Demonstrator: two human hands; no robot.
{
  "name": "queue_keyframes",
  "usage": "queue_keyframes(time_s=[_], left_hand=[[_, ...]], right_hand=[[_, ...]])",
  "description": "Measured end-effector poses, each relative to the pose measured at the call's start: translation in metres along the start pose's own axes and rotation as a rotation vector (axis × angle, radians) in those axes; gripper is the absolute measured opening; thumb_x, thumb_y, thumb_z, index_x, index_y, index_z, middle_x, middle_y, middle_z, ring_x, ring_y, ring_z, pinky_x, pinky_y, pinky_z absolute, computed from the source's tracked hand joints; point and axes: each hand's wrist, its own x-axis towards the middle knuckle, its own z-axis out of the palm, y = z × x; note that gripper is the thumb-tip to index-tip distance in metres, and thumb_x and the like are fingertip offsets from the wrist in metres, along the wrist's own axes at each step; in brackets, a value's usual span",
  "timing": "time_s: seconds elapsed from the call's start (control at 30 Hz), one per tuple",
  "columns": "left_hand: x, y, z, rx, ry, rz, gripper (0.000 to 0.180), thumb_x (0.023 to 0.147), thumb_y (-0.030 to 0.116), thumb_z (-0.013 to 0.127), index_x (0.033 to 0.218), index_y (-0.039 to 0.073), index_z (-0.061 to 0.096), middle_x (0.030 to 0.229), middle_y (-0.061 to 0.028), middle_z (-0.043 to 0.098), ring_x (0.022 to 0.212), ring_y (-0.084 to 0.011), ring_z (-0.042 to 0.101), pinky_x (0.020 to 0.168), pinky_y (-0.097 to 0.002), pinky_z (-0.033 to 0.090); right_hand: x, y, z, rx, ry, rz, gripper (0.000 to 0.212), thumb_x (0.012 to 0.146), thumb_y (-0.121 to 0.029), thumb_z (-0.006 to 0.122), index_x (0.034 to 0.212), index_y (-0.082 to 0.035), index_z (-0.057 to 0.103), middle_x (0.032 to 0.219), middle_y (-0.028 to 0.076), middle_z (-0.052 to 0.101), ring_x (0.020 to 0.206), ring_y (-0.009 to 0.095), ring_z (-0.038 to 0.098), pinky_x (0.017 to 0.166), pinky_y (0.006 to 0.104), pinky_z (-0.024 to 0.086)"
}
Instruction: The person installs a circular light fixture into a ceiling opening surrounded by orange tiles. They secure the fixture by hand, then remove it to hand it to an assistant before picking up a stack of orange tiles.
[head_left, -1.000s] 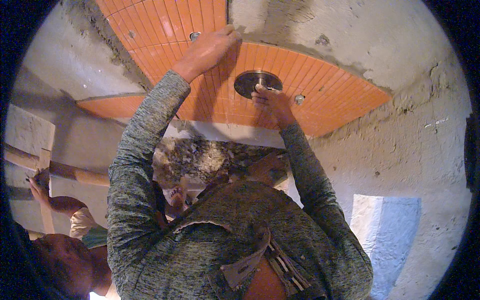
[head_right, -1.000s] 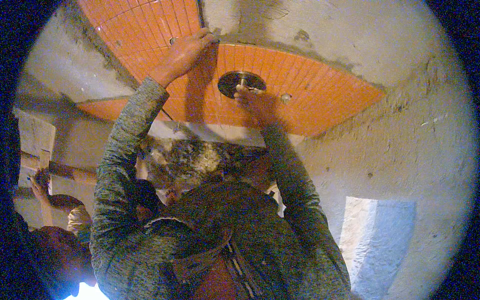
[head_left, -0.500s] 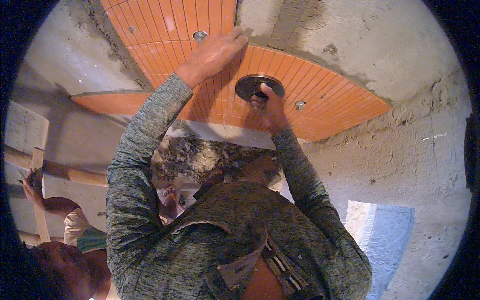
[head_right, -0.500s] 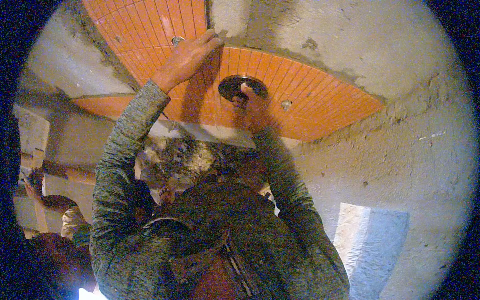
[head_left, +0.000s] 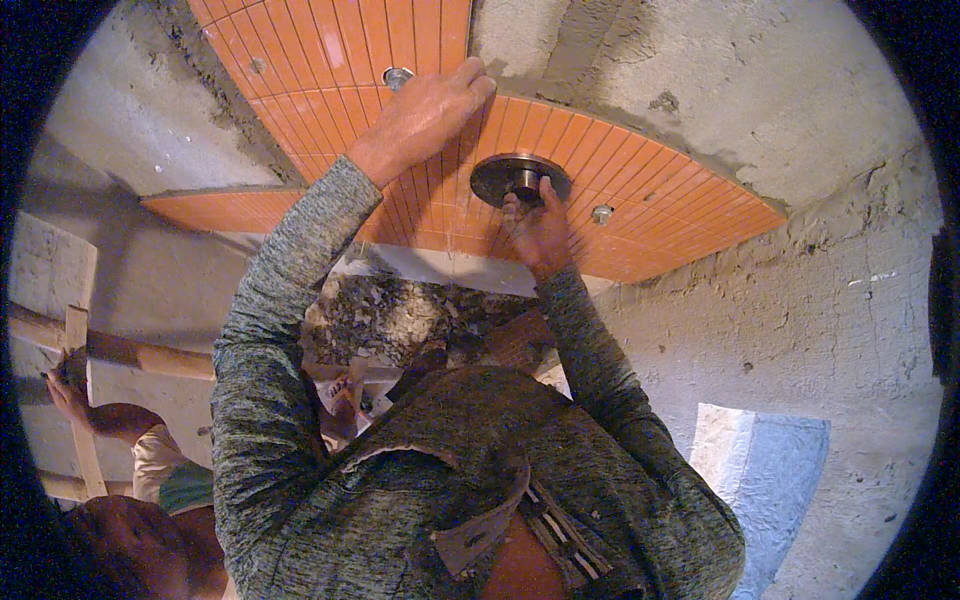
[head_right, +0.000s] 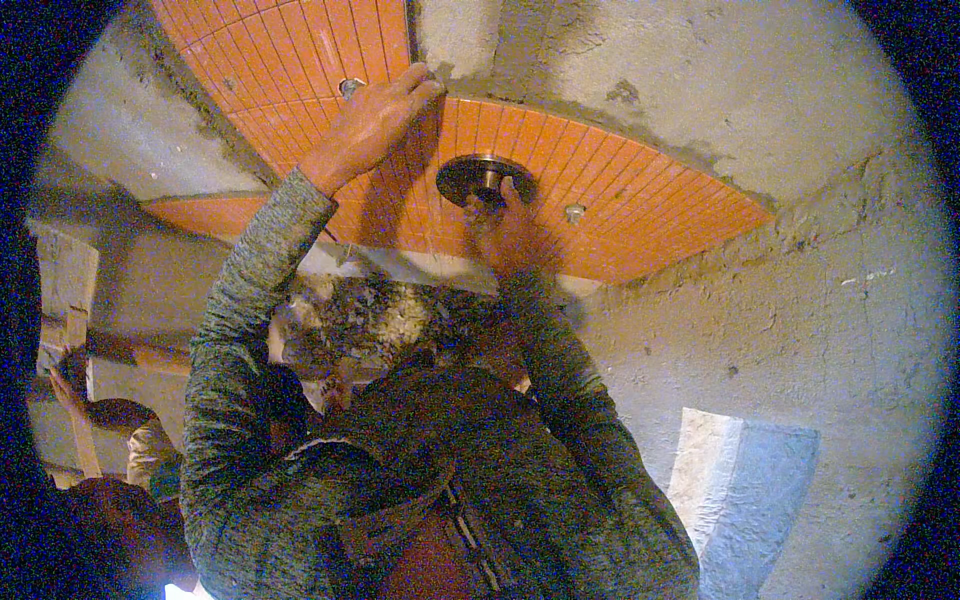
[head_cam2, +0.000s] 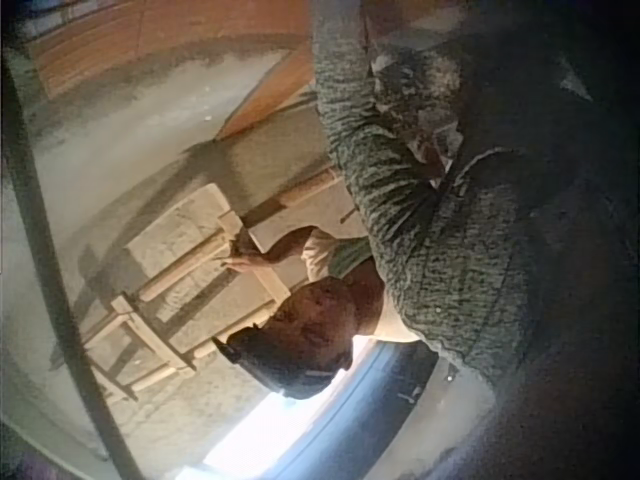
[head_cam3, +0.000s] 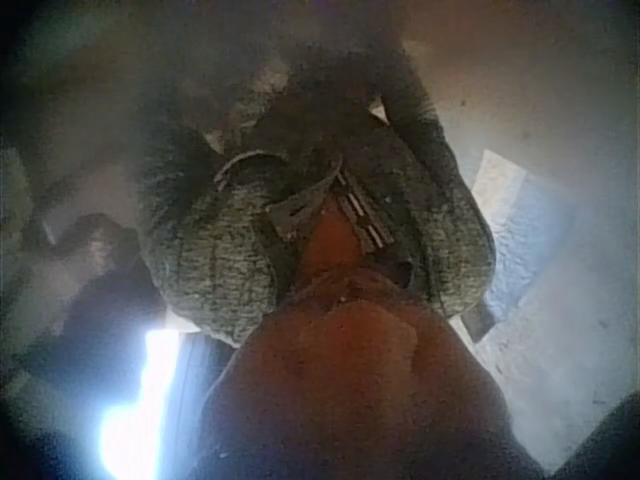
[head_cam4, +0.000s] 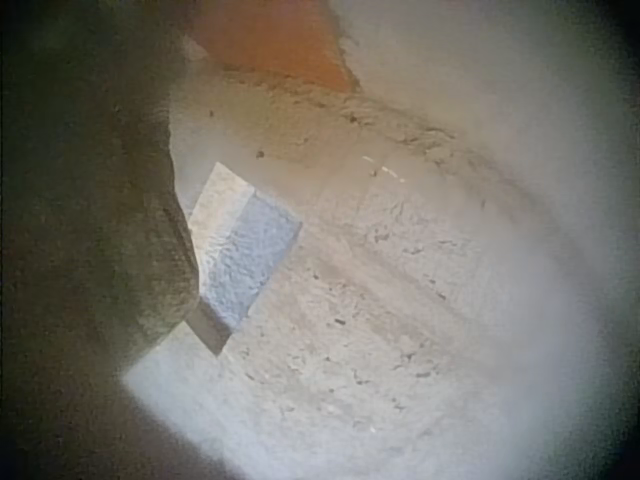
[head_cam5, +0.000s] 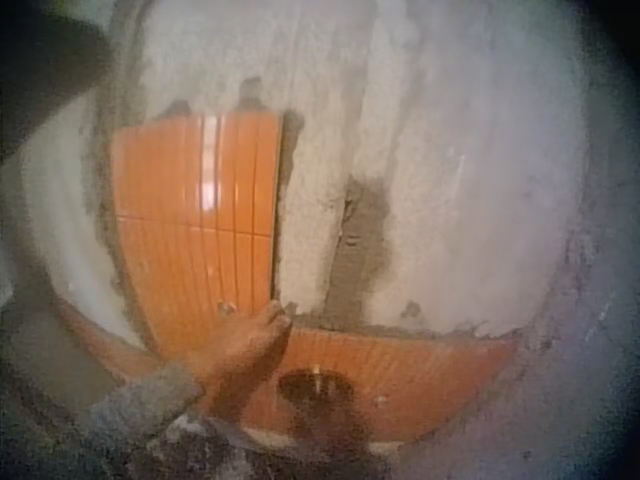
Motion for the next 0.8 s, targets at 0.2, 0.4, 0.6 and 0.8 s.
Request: queue_keyframes(time_s=[0.2,0.4,0.6,0.8], left_hand=[[-0.003,-0.002,-0.004,0.023,-0.080,-0.029,0.025,0.091,0.008,0.056,0.115,0.000,0.058,0.115,-0.0180,0.058,0.087,-0.0389,0.070,0.071,-0.0474,0.058],[0.000,0.003,-0.008,0.005,-0.048,-0.025,0.022,0.087,0.005,0.058,0.108,-0.003,0.058,0.108,-0.0186,0.058,0.085,-0.0382,0.069,0.070,-0.0462,0.058],[-0.002,0.000,-0.008,0.033,-0.044,0.000,0.022,0.088,0.006,0.057,0.108,-0.004,0.057,0.109,-0.0186,0.058,0.087,-0.0375,0.069,0.071,-0.0454,0.058],[0.001,0.003,-0.004,0.033,-0.026,0.003,0.021,0.091,0.008,0.055,0.109,-0.003,0.057,0.108,-0.0182,0.059,0.085,-0.0372,0.069,0.070,-0.0455,0.058]], right_hand=[[-0.011,-0.004,0.041,0.751,0.056,0.217,0.055,0.100,-0.042,0.066,0.128,0.004,0.054,0.095,0.014,0.068,0.081,0.024,0.067,0.070,0.0332,0.059],[-0.009,0.008,0.038,1.018,-0.126,0.263,0.061,0.101,-0.044,0.064,0.130,0.009,0.052,0.096,0.012,0.068,0.085,0.023,0.066,0.074,0.0311,0.057],[-0.010,0.010,0.043,1.098,-0.293,0.289,0.064,0.102,-0.046,0.062,0.131,0.010,0.051,0.095,0.010,0.067,0.085,0.021,0.064,0.077,0.0307,0.055],[-0.005,0.015,0.031,1.115,-0.284,0.266,0.053,0.099,-0.043,0.067,0.133,-0.005,0.053,0.111,0.018,0.070,0.087,0.028,0.070,0.080,0.0401,0.061]])
